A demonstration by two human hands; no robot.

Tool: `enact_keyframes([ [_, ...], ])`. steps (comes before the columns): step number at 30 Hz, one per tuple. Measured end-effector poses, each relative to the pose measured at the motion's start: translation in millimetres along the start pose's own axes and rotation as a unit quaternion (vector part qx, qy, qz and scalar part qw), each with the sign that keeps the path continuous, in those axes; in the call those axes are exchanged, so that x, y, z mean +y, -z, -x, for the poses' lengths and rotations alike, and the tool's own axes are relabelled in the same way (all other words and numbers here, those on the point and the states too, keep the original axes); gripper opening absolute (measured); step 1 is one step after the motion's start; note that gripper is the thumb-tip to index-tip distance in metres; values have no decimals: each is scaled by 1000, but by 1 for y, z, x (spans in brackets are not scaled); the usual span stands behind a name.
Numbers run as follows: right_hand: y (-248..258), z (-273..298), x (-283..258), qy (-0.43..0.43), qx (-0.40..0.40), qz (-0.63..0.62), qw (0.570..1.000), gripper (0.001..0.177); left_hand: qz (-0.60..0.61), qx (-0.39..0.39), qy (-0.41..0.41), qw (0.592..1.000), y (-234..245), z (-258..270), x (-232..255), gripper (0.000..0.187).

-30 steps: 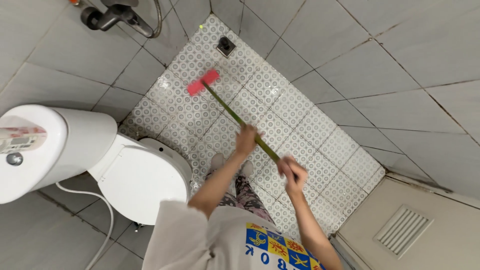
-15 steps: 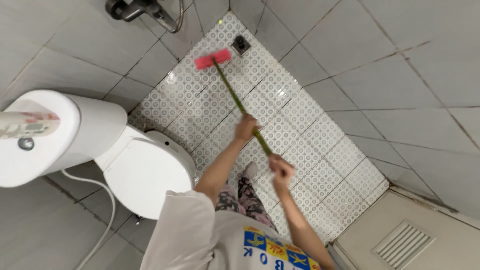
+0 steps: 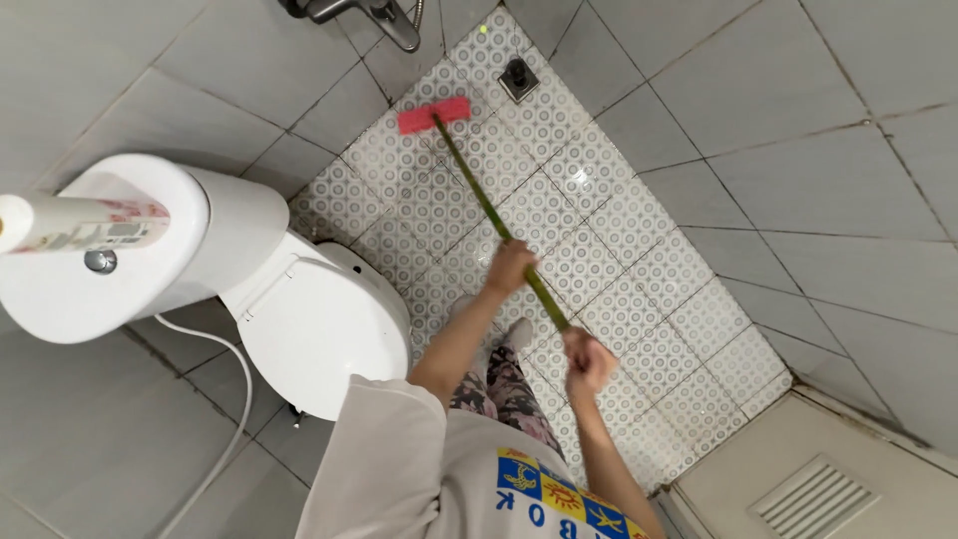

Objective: Scrubbing the tiled bathroom floor with a brush and cleaning the exterior of the toilet using a bidet sprayer.

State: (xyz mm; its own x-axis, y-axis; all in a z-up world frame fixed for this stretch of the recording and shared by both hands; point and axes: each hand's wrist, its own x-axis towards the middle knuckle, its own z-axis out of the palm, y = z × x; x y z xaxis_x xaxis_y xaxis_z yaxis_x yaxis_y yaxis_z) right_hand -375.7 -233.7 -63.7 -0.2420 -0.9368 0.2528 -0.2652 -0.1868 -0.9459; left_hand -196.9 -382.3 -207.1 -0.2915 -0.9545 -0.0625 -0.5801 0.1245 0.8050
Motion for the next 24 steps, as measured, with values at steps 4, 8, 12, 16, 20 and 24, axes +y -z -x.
enact_keyframes([
  [4, -6, -35, -56, -126, -30, -223, 966, 43, -70, 108, -24, 991, 64, 24, 43, 17],
  [8, -22, -61, -122, -82, -119, -316, 938, 50, 39, 91, 27, 995, 85, 76, 73, 11],
  [12, -57, -10, -43, 124, -35, -85, 988, 51, 26, 104, 21, 994, 116, 92, 24, 13],
  [16, -52, 19, -38, 28, -20, -23, 999, 52, -25, 131, 40, 990, 113, 106, -1, 25],
  [20, -3, -29, -115, -119, -93, -314, 937, 58, 60, 17, 73, 995, 76, 109, 59, 20],
  [24, 8, -42, -117, -114, -114, -387, 908, 58, 53, 30, 22, 998, 66, 106, 76, 30],
])
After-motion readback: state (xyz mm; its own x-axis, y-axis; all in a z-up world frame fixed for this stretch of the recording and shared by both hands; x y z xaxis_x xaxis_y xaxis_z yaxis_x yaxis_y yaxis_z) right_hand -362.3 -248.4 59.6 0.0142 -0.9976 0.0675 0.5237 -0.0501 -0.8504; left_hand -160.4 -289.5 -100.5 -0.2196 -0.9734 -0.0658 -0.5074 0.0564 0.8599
